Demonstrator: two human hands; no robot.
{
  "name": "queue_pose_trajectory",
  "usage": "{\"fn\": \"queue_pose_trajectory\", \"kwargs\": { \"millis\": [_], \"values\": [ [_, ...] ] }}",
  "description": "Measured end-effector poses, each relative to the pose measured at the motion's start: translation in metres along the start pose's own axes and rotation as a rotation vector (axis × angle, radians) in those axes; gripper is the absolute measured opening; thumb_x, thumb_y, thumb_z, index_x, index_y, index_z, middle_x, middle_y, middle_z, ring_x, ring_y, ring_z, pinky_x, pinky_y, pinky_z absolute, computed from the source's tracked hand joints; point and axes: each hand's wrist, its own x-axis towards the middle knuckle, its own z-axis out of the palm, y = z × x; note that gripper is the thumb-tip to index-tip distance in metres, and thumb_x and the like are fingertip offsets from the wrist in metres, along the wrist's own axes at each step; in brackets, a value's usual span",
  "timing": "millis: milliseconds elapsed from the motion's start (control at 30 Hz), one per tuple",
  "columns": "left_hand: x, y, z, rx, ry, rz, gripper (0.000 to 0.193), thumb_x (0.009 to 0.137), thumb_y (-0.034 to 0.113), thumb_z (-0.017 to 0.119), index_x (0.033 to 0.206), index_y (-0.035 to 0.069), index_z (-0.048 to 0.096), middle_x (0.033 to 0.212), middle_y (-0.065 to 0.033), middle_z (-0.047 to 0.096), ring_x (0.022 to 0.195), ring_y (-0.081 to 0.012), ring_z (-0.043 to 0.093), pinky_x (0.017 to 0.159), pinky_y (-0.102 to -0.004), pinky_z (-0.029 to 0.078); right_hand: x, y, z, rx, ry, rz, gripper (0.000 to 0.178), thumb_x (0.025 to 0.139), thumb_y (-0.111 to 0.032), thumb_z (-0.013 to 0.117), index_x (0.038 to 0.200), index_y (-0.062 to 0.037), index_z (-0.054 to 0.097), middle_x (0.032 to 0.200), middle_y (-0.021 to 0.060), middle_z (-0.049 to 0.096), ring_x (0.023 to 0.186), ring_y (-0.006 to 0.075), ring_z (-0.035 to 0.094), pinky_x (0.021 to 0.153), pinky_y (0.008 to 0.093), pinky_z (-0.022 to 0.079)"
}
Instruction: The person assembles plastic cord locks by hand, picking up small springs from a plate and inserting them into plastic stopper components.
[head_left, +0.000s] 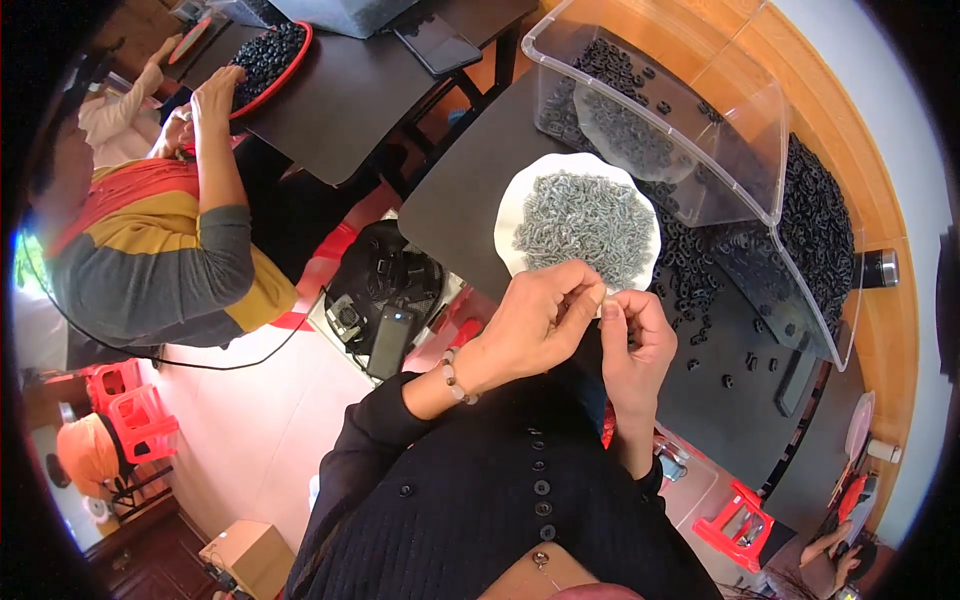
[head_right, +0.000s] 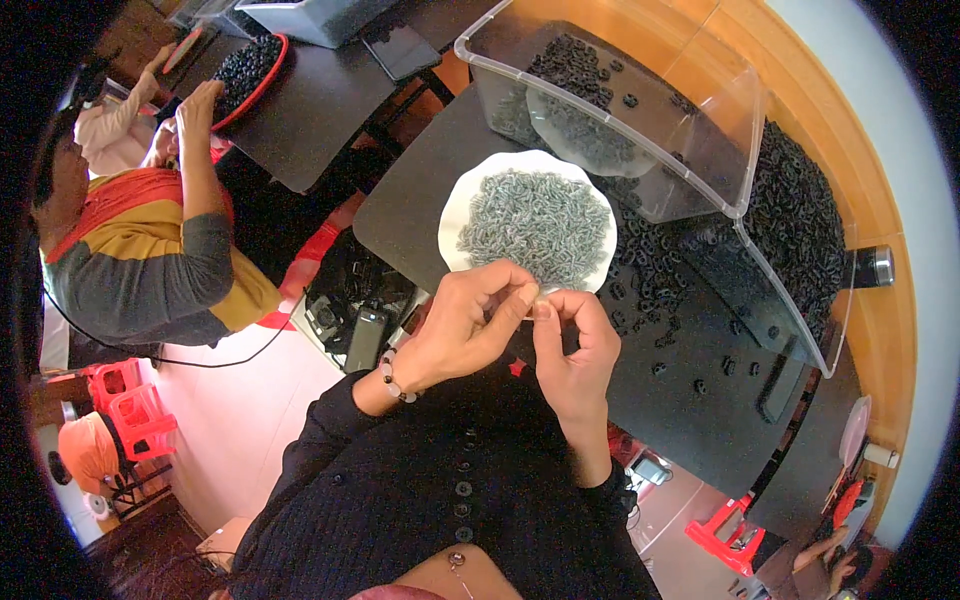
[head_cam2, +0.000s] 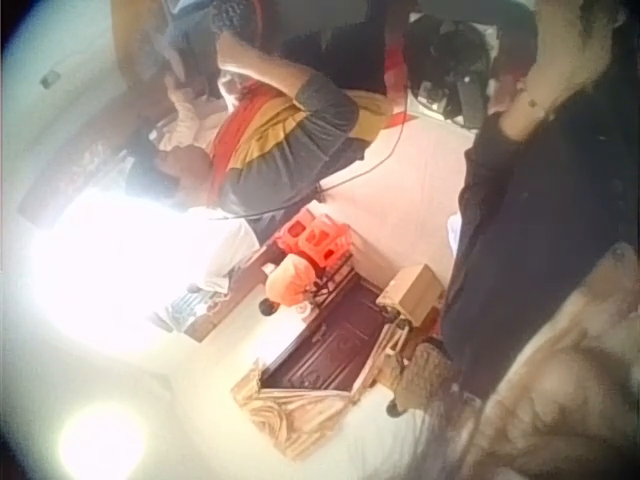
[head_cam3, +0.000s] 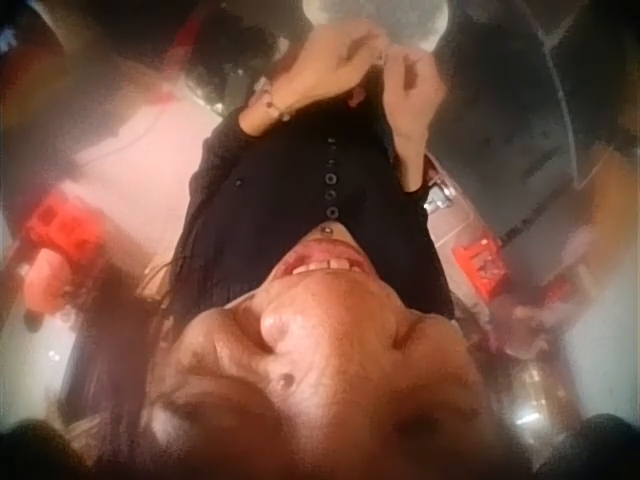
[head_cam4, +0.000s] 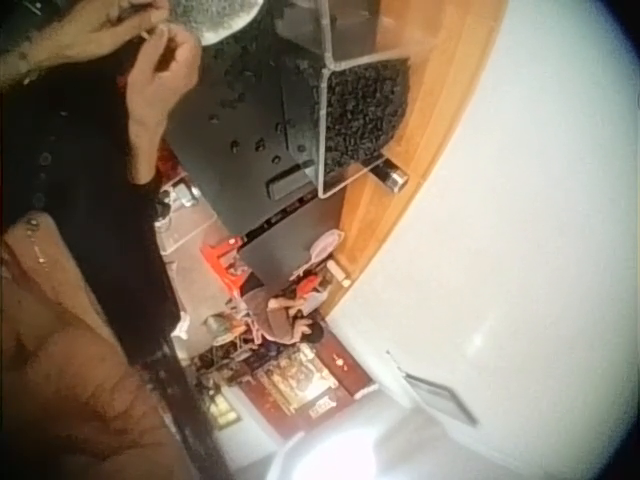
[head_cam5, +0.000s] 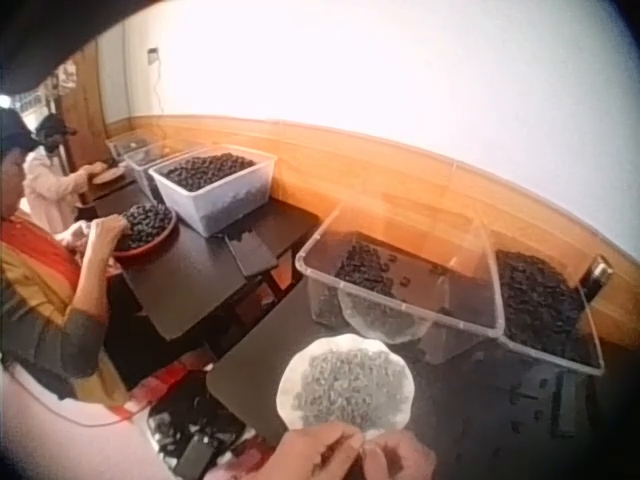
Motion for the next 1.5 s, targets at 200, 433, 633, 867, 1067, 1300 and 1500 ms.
{"fn": "queue_pose_trajectory", "kwargs": {
  "millis": [200, 433, 633, 867, 1067, 1300, 1500],
  "values": [
    [0.001, -0.009, 0.0, -0.044, 0.058, -0.031, 0.013, 0.094, 0.011, 0.056, 0.09, -0.001, 0.06, 0.071, 0.0004, 0.057, 0.062, -0.0033, 0.048, 0.054, -0.0205, 0.041, 0.007, 0.002, -0.002, -0.089, 0.013, -0.1, 0.007, 0.087, -0.004, 0.064, 0.087, 0.0015, 0.059, 0.076, 0.0044, 0.059, 0.066, 0.008, 0.051, 0.062, 0.0231, 0.043],
    [0.003, -0.02, -0.006, -0.148, 0.218, -0.051, 0.011, 0.091, 0.01, 0.062, 0.091, -0.001, 0.063, 0.071, -0.0004, 0.058, 0.06, -0.0029, 0.047, 0.052, -0.02, 0.038, 0.024, 0.005, -0.002, -0.282, 0.061, -0.078, 0.008, 0.086, -0.003, 0.063, 0.094, -0.0004, 0.064, 0.081, 0.0093, 0.062, 0.066, 0.0151, 0.059, 0.062, 0.0272, 0.047],
    [-0.01, -0.016, -0.001, -0.184, 0.22, -0.067, 0.01, 0.092, 0.009, 0.06, 0.09, -0.001, 0.062, 0.072, -0.0018, 0.058, 0.06, -0.0042, 0.051, 0.051, -0.0203, 0.039, 0.017, 0.01, -0.005, -0.288, 0.084, -0.156, 0.016, 0.086, -0.002, 0.064, 0.102, -0.0006, 0.065, 0.081, 0.0079, 0.063, 0.067, 0.0132, 0.059, 0.064, 0.0264, 0.048],
    [-0.024, -0.018, 0.006, -0.12, 0.137, -0.049, 0.009, 0.092, 0.008, 0.061, 0.091, 0.0, 0.062, 0.077, -0.0046, 0.059, 0.059, -0.0067, 0.055, 0.05, -0.0211, 0.041, -0.007, 0.005, -0.012, 0.327, 0.071, 0.086, 0.015, 0.089, -0.003, 0.065, 0.103, 0.0032, 0.065, 0.085, 0.0037, 0.065, 0.071, 0.0054, 0.056, 0.066, 0.0179, 0.045],
    [-0.029, -0.008, 0.017, -0.043, 0.099, 0.011, 0.007, 0.091, 0.007, 0.061, 0.092, 0.0, 0.062, 0.079, -0.0063, 0.06, 0.061, -0.0087, 0.058, 0.051, -0.0223, 0.045, -0.019, 0.004, -0.016, 0.449, 0.03, 0.158, 0.015, 0.09, -0.005, 0.064, 0.102, 0.0029, 0.064, 0.088, 0.0045, 0.066, 0.072, 0.0058, 0.057, 0.065, 0.018, 0.046],
    [-0.037, -0.004, 0.023, 0.0, 0.07, 0.069, 0.005, 0.089, 0.004, 0.063, 0.092, 0.0, 0.062, 0.081, -0.0075, 0.059, 0.061, -0.0119, 0.058, 0.054, -0.0247, 0.045, -0.029, 0.003, -0.018, 0.498, 0.02, 0.124, 0.01, 0.091, -0.005, 0.063, 0.098, 0.0017, 0.061, 0.086, 0.0016, 0.062, 0.071, 0.0037, 0.053, 0.064, 0.017, 0.042],
    [-0.038, -0.002, 0.021, 0.135, 0.073, 0.182, 0.006, 0.087, 0.003, 0.064, 0.093, 0.001, 0.062, 0.084, -0.0089, 0.059, 0.061, -0.0154, 0.059, 0.054, -0.026, 0.046, -0.034, 0.001, -0.015, 0.414, 0.001, 0.097, 0.007, 0.091, -0.002, 0.061, 0.097, 0.0018, 0.06, 0.083, 0.0003, 0.06, 0.072, 0.0027, 0.052, 0.064, 0.0171, 0.041]
  ]
}}
